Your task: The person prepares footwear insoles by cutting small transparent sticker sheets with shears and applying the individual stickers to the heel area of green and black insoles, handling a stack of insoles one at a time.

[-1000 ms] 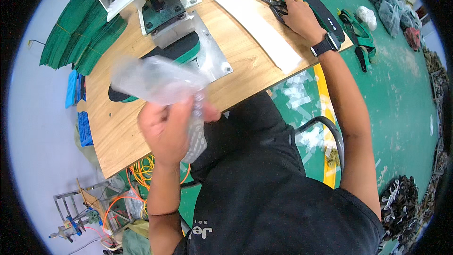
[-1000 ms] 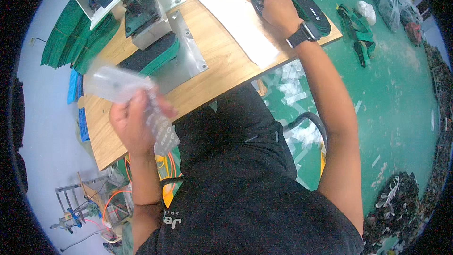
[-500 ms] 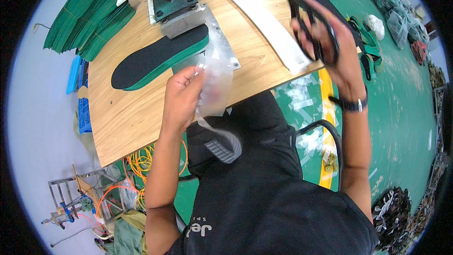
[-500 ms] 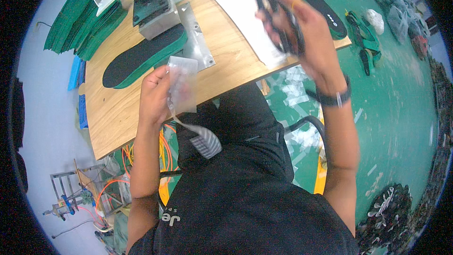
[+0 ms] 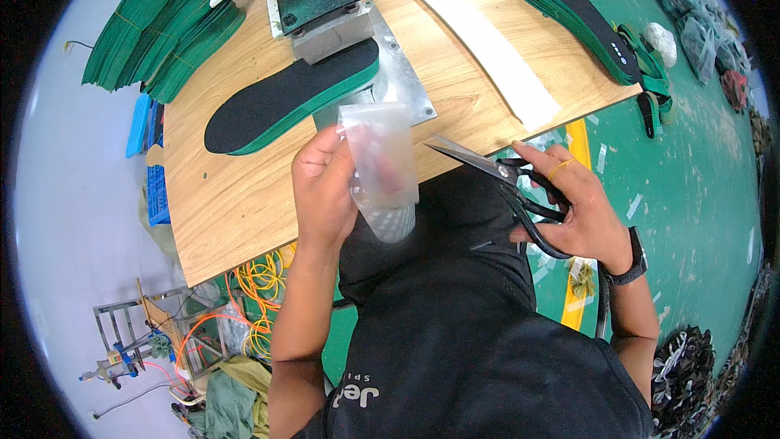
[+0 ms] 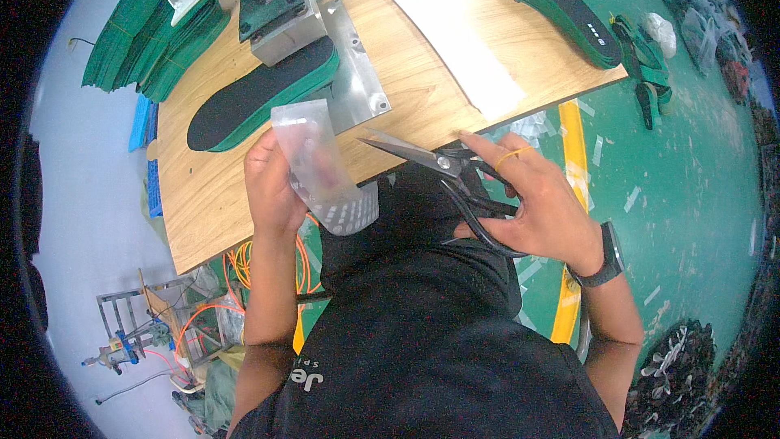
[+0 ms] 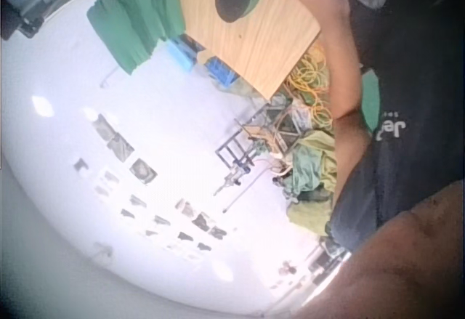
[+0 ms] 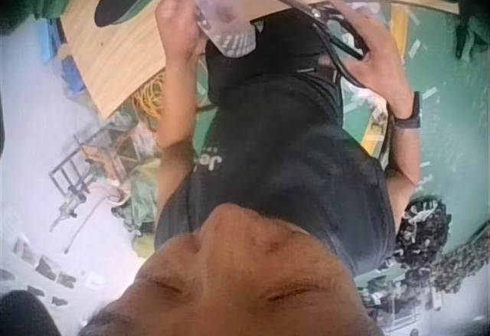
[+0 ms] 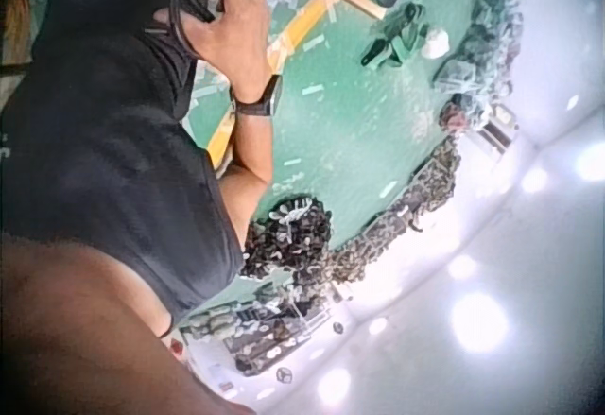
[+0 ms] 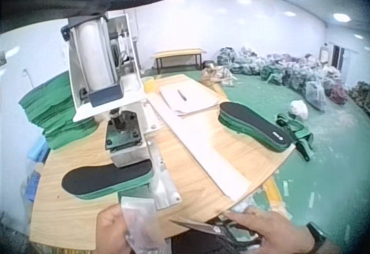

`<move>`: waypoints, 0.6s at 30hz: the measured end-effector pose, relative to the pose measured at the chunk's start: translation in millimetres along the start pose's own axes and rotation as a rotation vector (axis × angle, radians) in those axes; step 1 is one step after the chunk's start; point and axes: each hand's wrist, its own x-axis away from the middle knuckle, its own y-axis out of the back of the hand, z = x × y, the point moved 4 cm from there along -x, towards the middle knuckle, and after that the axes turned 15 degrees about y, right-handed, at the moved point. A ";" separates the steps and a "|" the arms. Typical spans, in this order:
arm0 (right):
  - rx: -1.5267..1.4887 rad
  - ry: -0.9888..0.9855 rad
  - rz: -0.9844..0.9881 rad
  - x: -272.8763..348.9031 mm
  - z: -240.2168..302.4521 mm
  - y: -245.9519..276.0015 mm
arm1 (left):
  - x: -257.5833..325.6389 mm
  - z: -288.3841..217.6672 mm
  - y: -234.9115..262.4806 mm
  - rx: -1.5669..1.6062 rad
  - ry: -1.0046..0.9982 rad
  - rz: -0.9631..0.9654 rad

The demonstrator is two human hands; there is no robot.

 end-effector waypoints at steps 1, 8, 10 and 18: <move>-0.001 0.028 -0.015 -1.1 -1.1 -1.3 | 2.2 -0.6 -2.0 -0.008 -0.012 0.006; -0.063 0.114 -0.032 -12.9 -2.7 -4.3 | 7.1 10.4 -3.0 0.028 -0.033 0.021; -0.083 0.158 -0.044 -13.9 -3.2 -6.7 | 8.4 10.4 -5.8 0.039 -0.012 0.091; -0.191 0.070 -0.029 -5.9 -12.1 -15.7 | 9.1 14.5 -8.3 0.083 -0.065 0.019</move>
